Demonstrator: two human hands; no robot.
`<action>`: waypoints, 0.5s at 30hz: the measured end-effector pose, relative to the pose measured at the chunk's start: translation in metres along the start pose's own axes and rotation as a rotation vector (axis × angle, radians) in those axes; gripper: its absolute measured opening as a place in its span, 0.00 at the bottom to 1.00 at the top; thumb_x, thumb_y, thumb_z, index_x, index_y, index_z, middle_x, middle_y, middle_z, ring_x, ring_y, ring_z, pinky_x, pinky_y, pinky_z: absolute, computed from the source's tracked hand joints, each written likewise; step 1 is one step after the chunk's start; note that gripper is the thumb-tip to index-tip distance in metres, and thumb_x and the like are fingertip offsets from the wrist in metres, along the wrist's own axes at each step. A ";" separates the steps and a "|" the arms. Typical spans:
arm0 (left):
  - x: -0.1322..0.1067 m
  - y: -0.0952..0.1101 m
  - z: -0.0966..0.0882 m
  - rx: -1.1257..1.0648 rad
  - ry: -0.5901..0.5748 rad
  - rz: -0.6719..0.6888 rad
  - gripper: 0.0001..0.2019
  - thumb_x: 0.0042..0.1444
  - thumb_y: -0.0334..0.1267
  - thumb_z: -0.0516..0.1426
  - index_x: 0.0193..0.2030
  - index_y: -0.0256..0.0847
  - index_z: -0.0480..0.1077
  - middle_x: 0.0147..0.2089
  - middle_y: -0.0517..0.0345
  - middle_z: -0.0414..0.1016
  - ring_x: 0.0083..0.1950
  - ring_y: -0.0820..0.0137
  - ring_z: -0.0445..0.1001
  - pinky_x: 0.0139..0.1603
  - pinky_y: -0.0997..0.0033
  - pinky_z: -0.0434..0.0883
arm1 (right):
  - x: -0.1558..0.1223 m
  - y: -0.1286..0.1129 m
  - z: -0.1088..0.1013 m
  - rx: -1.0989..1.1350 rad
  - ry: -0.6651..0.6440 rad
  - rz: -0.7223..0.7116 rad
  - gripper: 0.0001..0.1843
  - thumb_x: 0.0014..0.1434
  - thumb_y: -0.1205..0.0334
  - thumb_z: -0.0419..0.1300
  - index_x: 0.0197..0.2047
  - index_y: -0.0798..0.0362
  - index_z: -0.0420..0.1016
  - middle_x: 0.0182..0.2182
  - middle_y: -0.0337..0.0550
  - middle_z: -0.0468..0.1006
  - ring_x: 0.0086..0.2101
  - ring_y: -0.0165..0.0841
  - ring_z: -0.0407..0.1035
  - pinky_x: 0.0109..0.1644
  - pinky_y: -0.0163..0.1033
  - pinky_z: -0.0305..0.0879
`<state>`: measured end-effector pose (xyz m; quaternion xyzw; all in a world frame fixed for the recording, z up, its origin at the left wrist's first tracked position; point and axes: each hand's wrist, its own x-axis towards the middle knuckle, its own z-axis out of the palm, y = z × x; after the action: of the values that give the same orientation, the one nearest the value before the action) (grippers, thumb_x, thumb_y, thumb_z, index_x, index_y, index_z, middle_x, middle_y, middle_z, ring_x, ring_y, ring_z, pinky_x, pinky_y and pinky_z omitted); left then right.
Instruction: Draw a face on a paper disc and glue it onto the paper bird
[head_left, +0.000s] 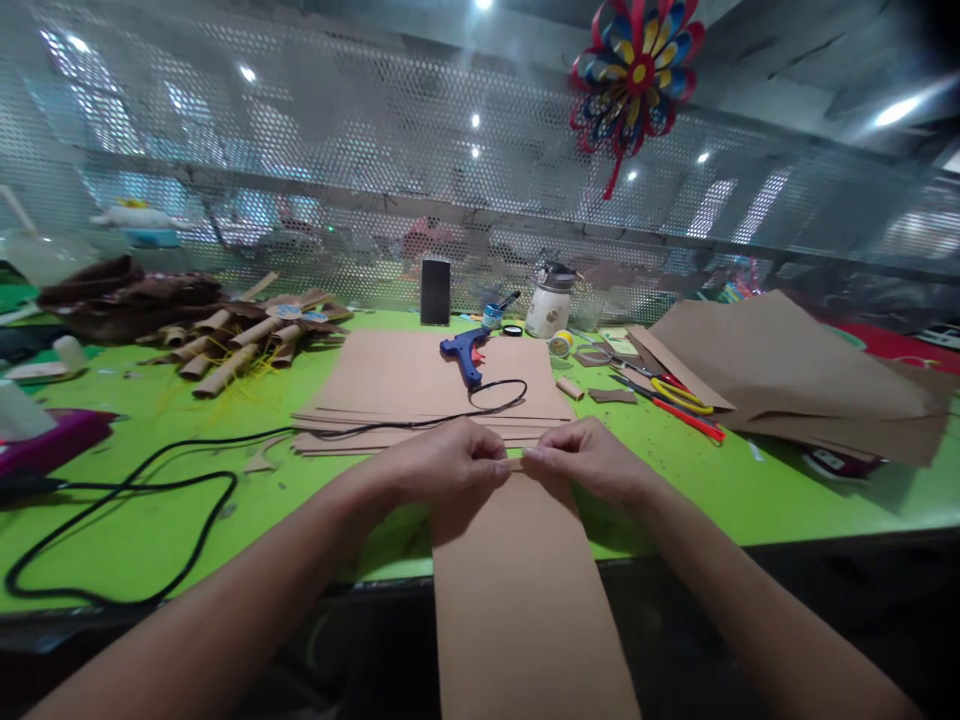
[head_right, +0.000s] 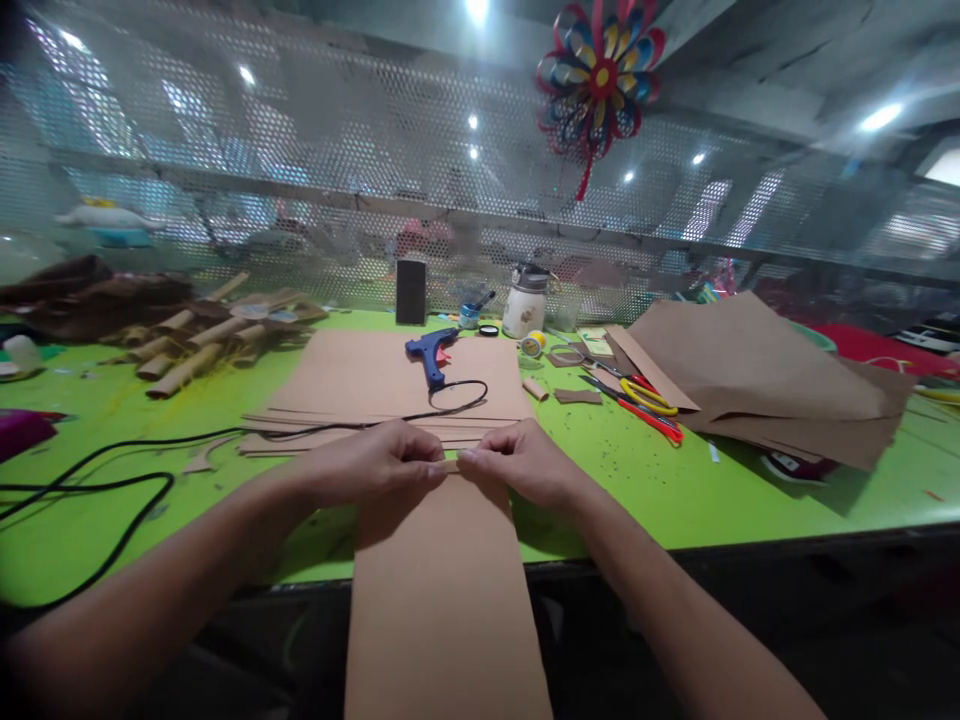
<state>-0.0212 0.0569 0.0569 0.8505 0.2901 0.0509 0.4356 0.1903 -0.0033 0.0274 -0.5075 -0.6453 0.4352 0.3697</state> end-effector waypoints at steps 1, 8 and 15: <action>0.000 0.000 0.000 -0.010 -0.004 0.000 0.18 0.56 0.52 0.54 0.27 0.39 0.66 0.24 0.64 0.57 0.25 0.74 0.53 0.24 0.73 0.52 | 0.000 0.000 0.000 -0.002 0.012 0.000 0.22 0.52 0.45 0.64 0.22 0.57 0.73 0.18 0.35 0.60 0.22 0.25 0.50 0.25 0.35 0.44; 0.001 -0.004 0.001 -0.062 -0.019 0.014 0.18 0.55 0.52 0.55 0.27 0.38 0.65 0.24 0.64 0.57 0.25 0.74 0.53 0.25 0.74 0.52 | 0.001 0.000 0.002 0.000 0.035 -0.020 0.21 0.51 0.48 0.65 0.20 0.57 0.72 0.17 0.34 0.61 0.21 0.25 0.51 0.25 0.35 0.46; 0.001 -0.006 0.000 -0.090 -0.006 0.021 0.16 0.55 0.51 0.55 0.28 0.38 0.66 0.24 0.64 0.59 0.25 0.74 0.55 0.26 0.74 0.54 | 0.003 -0.002 -0.003 0.212 0.059 0.035 0.26 0.52 0.40 0.63 0.22 0.58 0.76 0.18 0.38 0.67 0.21 0.26 0.57 0.26 0.35 0.50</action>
<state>-0.0231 0.0600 0.0516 0.8331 0.2775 0.0659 0.4739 0.1918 -0.0005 0.0308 -0.4894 -0.5753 0.4924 0.4325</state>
